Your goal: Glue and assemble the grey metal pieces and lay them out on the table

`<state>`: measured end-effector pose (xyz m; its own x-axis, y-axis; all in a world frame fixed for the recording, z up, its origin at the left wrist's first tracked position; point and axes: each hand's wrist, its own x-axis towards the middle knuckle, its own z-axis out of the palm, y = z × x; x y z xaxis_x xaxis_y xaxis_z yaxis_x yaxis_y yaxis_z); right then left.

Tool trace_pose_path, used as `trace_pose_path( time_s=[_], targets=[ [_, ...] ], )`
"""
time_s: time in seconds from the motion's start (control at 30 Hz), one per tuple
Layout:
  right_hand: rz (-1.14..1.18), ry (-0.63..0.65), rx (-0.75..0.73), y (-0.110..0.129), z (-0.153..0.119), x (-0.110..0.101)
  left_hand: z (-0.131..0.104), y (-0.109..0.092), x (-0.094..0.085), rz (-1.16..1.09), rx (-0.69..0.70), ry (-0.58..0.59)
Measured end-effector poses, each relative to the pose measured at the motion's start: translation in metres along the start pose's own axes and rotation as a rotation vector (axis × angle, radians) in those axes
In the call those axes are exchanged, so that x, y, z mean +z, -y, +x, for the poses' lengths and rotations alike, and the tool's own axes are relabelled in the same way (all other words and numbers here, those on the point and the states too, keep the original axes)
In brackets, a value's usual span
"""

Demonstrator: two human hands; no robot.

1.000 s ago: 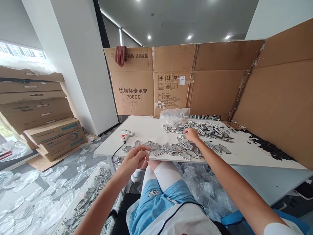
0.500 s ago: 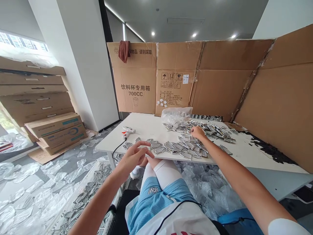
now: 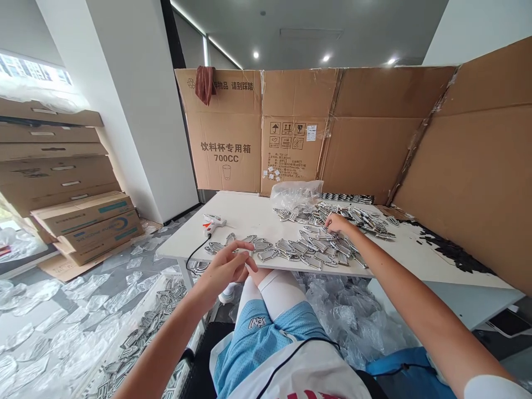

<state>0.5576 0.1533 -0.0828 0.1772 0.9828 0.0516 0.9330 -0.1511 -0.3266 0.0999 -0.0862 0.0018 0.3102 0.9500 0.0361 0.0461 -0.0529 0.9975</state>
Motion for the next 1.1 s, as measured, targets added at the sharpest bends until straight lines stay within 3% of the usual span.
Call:
trace_pose_path(
  time_s=[0.1,0.23,0.37,0.47,0.6,0.7,0.77,0.87,0.97,1.1],
  targets=[
    [0.029,0.097,0.067,0.002,-0.002,-0.003,0.0,0.0,-0.001,0.004,-0.004,-0.002],
    [0.121,0.115,0.108,0.005,-0.009,-0.007,0.0,0.002,-0.002,0.015,0.011,-0.046],
    [0.29,0.047,0.082,0.012,-0.021,-0.014,0.001,0.003,-0.003,0.037,0.044,-0.116],
    [0.445,-0.065,0.037,0.025,-0.036,-0.027,0.001,0.001,-0.003,0.058,0.048,-0.094],
    [0.699,-0.237,-0.072,0.052,-0.082,-0.047,0.0,-0.001,0.002,0.108,0.007,-0.068],
    [0.903,-0.24,-0.192,0.081,-0.141,-0.052,-0.003,-0.002,0.006,0.105,-0.016,-0.039],
    [1.207,-0.165,-0.265,0.103,-0.183,-0.049,-0.004,-0.004,0.008,0.106,-0.021,-0.021],
    [1.373,0.002,-0.273,0.138,-0.229,-0.041,-0.005,-0.008,0.01,0.14,-0.012,-0.049],
    [1.381,0.116,-0.301,0.163,-0.247,-0.034,-0.003,-0.009,0.008,0.158,0.0,-0.099],
    [1.358,0.282,-0.351,0.18,-0.253,-0.025,0.001,-0.007,0.008,0.154,0.006,-0.095]
  ],
)
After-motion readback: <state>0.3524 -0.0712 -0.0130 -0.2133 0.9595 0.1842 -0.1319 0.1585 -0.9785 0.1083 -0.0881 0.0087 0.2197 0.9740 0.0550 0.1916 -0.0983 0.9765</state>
